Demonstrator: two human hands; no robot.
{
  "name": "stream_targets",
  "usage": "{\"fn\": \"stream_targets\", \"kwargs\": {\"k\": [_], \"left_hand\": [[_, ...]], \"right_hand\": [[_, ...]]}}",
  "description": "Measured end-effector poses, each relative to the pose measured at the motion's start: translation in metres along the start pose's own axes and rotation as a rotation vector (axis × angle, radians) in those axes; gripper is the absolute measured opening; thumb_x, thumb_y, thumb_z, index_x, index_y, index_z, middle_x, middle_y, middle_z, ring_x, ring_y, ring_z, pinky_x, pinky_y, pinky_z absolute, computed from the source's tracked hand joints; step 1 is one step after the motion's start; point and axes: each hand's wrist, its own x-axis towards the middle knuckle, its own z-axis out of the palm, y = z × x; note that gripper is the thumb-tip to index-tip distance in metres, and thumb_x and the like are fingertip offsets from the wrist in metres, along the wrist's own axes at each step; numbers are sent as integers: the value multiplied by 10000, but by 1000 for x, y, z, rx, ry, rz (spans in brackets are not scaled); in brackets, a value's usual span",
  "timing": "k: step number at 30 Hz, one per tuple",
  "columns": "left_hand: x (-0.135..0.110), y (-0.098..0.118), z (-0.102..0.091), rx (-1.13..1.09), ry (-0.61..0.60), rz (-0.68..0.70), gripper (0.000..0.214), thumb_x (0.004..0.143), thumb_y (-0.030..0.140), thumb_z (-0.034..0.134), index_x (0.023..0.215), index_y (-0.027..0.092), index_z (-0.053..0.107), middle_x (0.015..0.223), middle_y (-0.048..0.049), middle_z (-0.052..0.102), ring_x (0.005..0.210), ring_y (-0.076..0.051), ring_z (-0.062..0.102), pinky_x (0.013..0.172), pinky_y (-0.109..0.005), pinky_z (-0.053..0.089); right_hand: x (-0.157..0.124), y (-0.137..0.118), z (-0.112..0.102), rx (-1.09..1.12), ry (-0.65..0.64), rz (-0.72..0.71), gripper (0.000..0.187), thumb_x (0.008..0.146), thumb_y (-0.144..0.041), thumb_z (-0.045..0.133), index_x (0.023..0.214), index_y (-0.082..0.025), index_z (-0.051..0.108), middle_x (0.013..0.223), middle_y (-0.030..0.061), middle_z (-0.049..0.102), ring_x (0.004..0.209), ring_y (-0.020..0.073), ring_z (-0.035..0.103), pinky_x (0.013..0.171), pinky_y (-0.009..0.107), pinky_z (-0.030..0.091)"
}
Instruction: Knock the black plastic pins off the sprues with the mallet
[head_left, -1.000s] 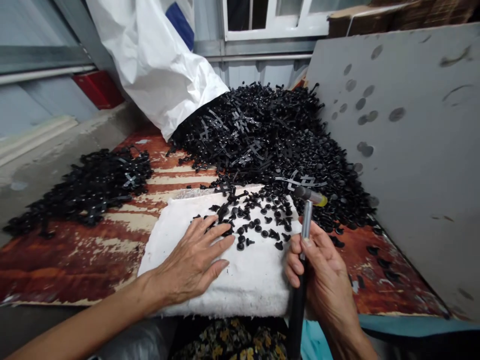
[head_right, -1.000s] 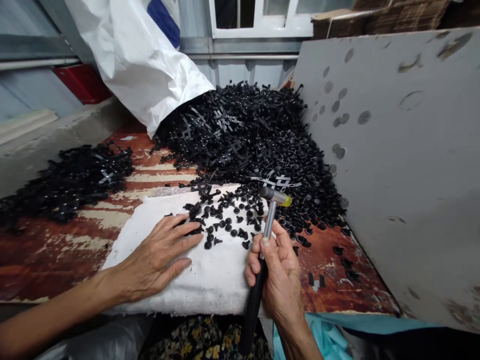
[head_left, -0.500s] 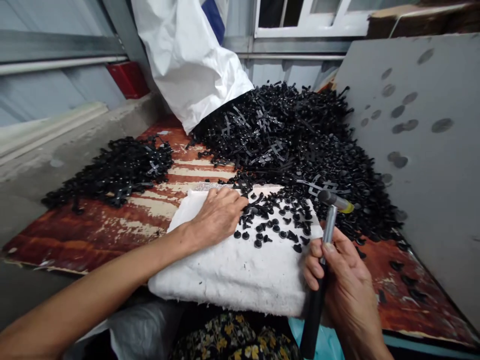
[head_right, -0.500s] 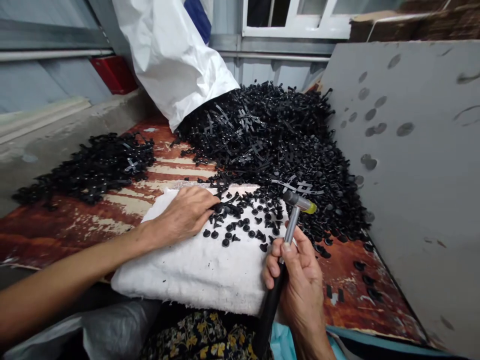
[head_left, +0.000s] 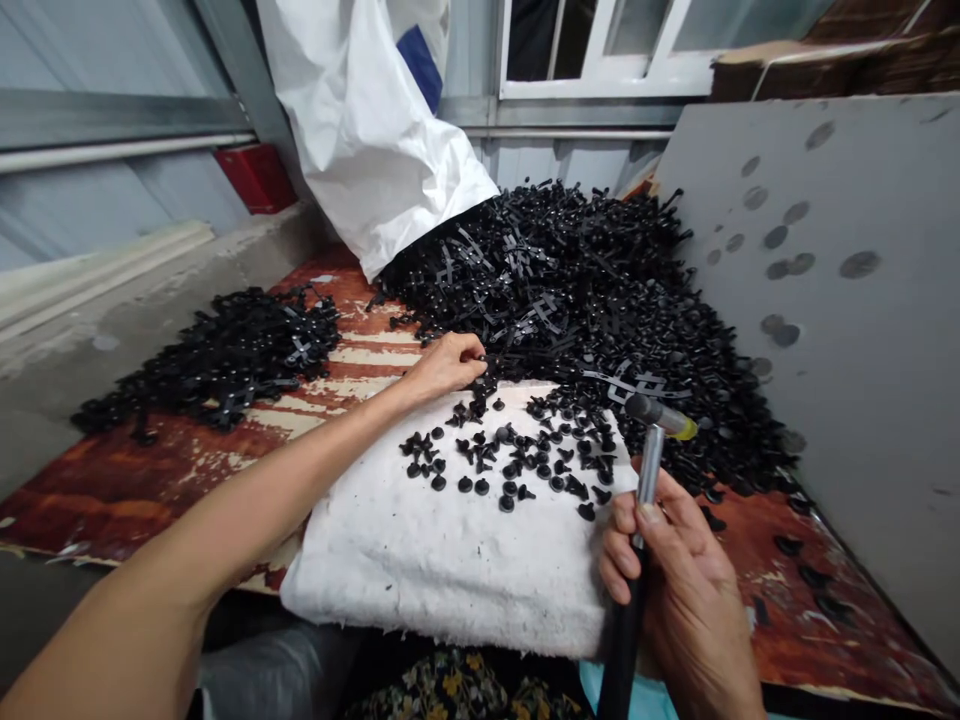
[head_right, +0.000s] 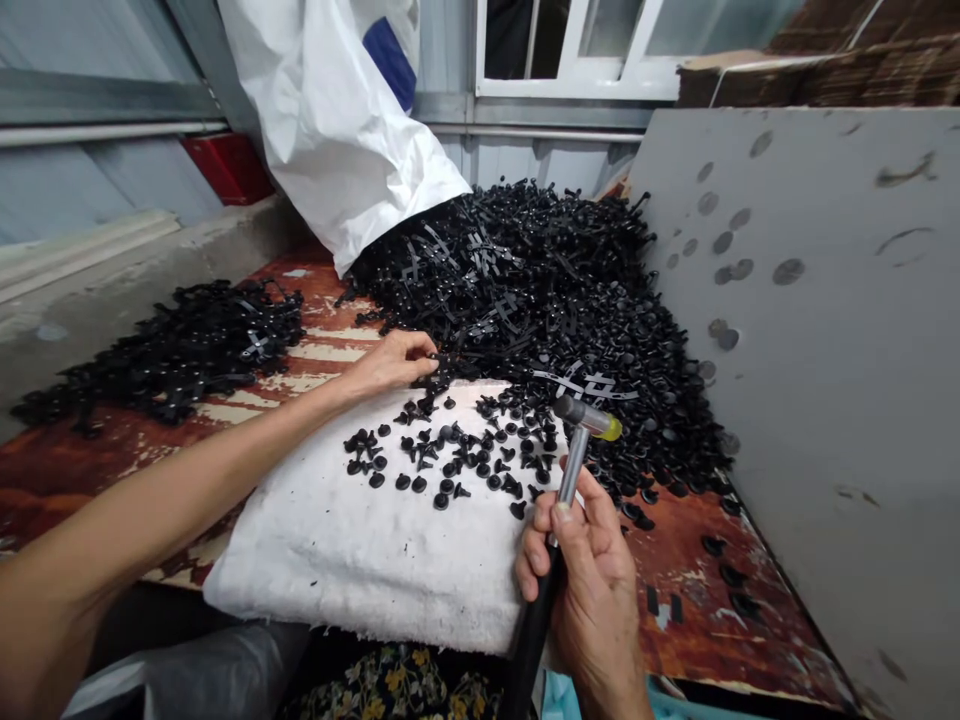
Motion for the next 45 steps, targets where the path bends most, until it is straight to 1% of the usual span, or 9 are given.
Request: {"fn": "stream_targets", "kwargs": {"k": [3, 5, 9, 11, 14, 26, 31, 36, 45], "left_hand": [[-1, 6, 3, 101, 172, -35, 279, 857, 220, 492, 1076, 91, 607, 996, -99, 622, 935, -223, 573, 823, -353, 458], [-19, 16, 6, 231, 248, 61, 365, 930, 250, 414, 1223, 71, 538, 1236, -160, 542, 1140, -273, 502, 955, -416, 420], [-75, 36, 20, 366, -120, 401, 395, 988, 341, 351, 1317, 183, 500, 1439, -118, 462, 1311, -300, 398, 1064, -556, 330], [-102, 38, 25, 394, -233, 419, 438, 979, 354, 388, 1387, 201, 436, 1476, -118, 444, 1371, -330, 334, 1061, -621, 309], [-134, 29, 26, 436, -262, 405, 484, 958, 333, 440, 1422, 202, 403, 1519, -122, 401, 1401, -364, 285, 1068, -679, 255], [-219, -13, -2, 347, -78, 432, 356, 903, 283, 467, 1241, 209, 554, 1341, -134, 584, 1323, -320, 433, 1087, -560, 313], [-204, -17, -10, 228, 20, 512, 349, 919, 309, 431, 1198, 155, 571, 1230, -168, 622, 1188, -291, 535, 1033, -514, 378], [-164, -13, -16, 283, -107, 419, 416, 921, 321, 421, 1274, 161, 571, 1366, -161, 553, 1320, -354, 418, 1042, -622, 311], [-124, 14, 9, 450, -212, 514, 496, 945, 480, 431, 1334, 185, 520, 1440, -147, 473, 1373, -374, 320, 1103, -658, 192]], "right_hand": [[0, 1, -1, 6, -2, -9, 374, 711, -325, 811, 1022, -275, 609, 669, -57, 539, 435, 63, 456, 329, 154, 395], [0, 1, -2, 5, -5, -10, 362, 731, -328, 796, 1038, -278, 610, 672, -56, 539, 434, 63, 461, 327, 149, 390], [1, 0, -2, 3, -9, 9, 374, 734, -326, 791, 1051, -273, 601, 673, -58, 537, 427, 61, 459, 323, 152, 392], [1, 0, -3, 10, -9, 6, 380, 728, -325, 795, 1050, -276, 598, 673, -59, 543, 426, 62, 460, 325, 154, 398], [1, 1, -4, 18, -13, 1, 372, 730, -323, 794, 1043, -282, 597, 677, -57, 551, 427, 64, 464, 327, 155, 399], [-1, -2, 0, -38, 12, 7, 367, 663, -293, 829, 968, -262, 626, 657, -48, 538, 432, 71, 444, 323, 162, 384], [0, 0, 3, -57, 32, -11, 411, 638, -276, 841, 992, -255, 634, 662, -43, 536, 433, 72, 447, 318, 159, 380], [-2, -1, 5, -69, 30, -24, 385, 641, -276, 840, 968, -251, 638, 663, -44, 539, 436, 69, 444, 321, 156, 384], [-1, -1, 3, -52, 9, -11, 363, 675, -283, 820, 971, -263, 611, 655, -57, 539, 433, 72, 450, 325, 162, 390]]}}
